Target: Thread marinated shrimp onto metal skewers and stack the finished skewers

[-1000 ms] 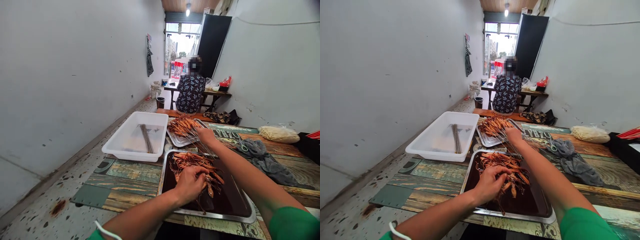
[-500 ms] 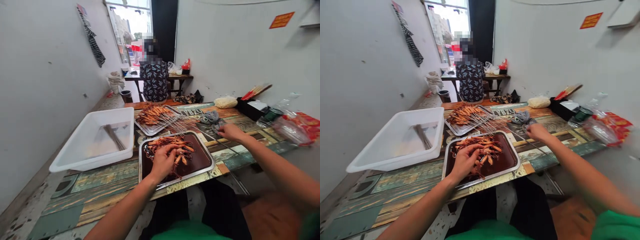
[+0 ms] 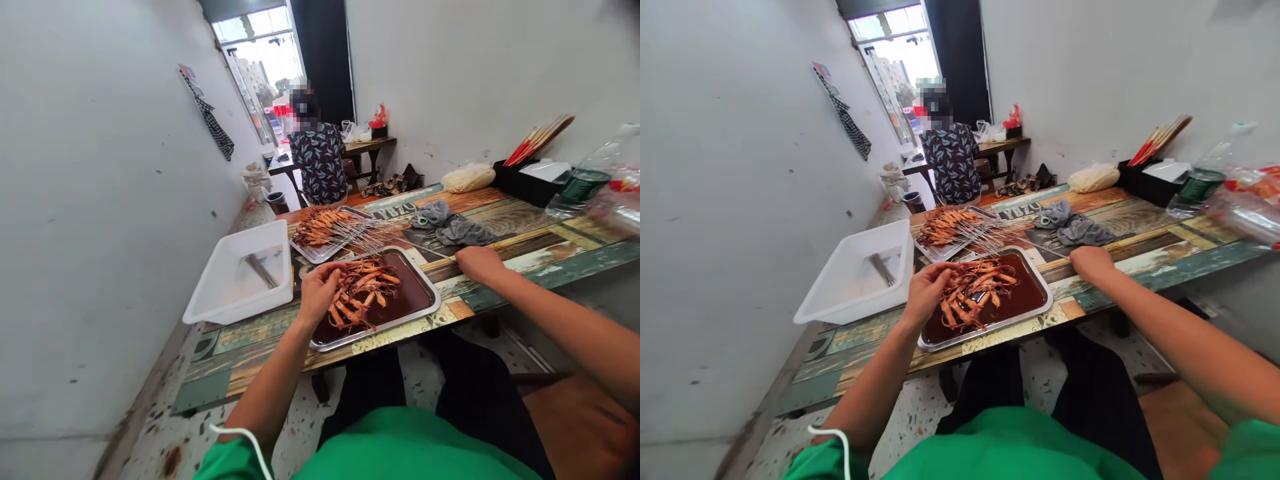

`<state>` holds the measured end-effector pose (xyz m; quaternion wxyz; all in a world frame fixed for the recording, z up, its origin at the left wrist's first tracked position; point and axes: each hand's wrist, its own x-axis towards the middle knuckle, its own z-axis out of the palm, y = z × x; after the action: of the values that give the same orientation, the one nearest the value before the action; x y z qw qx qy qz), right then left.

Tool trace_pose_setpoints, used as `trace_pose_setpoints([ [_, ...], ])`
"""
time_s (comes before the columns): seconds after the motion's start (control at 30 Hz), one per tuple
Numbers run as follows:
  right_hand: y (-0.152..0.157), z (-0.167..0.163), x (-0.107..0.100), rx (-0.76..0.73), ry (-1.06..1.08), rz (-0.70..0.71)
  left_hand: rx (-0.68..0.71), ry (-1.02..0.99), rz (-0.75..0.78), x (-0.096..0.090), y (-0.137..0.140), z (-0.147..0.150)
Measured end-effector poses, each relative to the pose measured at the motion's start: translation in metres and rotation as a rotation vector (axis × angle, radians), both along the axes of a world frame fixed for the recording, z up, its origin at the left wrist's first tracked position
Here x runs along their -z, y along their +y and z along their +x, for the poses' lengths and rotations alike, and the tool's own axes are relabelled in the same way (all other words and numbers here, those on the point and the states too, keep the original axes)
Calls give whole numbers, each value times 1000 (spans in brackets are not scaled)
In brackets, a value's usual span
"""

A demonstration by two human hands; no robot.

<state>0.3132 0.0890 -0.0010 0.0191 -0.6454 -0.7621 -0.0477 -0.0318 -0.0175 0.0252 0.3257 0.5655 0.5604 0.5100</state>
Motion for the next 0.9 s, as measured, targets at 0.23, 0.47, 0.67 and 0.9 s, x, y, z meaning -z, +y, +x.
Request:
trace_pose_setpoints([
  [0.23, -11, 5, -12, 87, 18, -90, 31, 604, 17, -7, -4, -17],
  [0.47, -35, 28, -25, 208, 374, -11, 211, 953, -9, -1, -8, 7],
  [0.67, -95, 25, -4, 206, 1069, -152, 475, 1175, 43, 3, 0, 10],
  [0.9, -153, -1, 16, 92, 1542, -447, 638, 1363, 93, 5, 12, 5],
])
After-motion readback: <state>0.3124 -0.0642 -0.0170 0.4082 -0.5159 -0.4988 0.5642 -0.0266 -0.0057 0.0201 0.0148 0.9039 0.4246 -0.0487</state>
